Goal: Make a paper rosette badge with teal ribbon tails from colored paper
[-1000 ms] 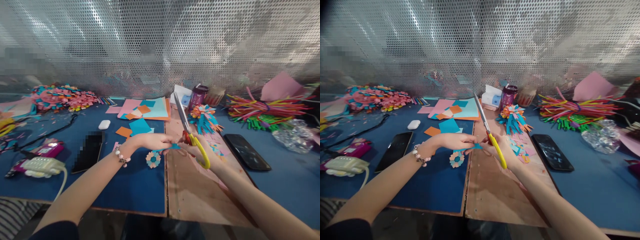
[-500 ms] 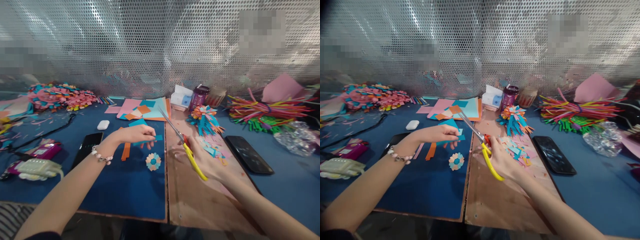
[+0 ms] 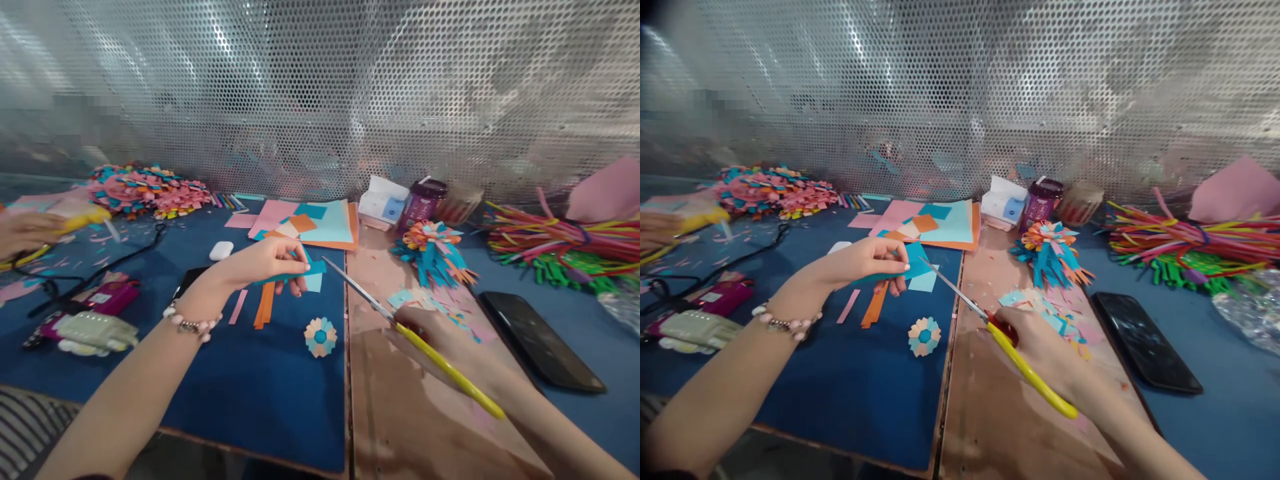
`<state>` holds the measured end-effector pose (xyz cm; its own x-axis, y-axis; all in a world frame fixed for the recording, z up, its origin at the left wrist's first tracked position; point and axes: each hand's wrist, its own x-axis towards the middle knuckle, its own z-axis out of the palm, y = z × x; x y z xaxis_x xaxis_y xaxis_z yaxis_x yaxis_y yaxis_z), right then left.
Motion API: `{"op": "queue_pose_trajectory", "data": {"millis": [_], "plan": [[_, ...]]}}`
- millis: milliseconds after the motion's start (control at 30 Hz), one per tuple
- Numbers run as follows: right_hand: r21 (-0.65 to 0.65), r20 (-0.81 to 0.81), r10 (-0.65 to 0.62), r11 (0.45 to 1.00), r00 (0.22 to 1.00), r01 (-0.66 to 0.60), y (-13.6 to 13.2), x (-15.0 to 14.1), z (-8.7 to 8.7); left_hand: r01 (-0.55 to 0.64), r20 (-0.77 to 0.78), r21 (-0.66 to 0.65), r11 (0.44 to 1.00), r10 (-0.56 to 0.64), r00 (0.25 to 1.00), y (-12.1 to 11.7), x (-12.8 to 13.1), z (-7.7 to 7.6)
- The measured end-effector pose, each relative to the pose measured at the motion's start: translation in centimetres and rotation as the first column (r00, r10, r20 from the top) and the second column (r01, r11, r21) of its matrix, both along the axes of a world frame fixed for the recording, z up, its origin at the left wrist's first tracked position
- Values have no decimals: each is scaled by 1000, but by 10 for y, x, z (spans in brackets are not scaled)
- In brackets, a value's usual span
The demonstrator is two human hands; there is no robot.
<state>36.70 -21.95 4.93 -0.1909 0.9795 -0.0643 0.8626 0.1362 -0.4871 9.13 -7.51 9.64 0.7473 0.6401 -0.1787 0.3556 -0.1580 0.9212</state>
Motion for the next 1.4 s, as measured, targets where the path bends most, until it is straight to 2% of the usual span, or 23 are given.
{"op": "queue_pose_trajectory", "data": {"millis": [167,300,467,700,1067,1400], "plan": [[6,-25,41,999,999,-41,-2,0,-4,-15,106,-61,998,22,994,-9,3,2],[-21,-48,67,997,997,-69,-4,2,-6,12,110,-38,999,-8,994,-14,6,1],[-47,-55,91,995,994,-93,-3,2,-4,36,103,-80,996,-27,994,-15,7,0],[-74,-38,67,995,997,-69,-4,-2,1,10,62,26,1000,-12,998,-13,7,-1],[-77,-19,89,993,996,-90,-4,-2,0,-8,71,60,998,3,997,-13,8,-3],[-104,-19,57,993,998,-59,-4,-6,4,-17,93,72,997,10,996,-13,9,-5]]}}
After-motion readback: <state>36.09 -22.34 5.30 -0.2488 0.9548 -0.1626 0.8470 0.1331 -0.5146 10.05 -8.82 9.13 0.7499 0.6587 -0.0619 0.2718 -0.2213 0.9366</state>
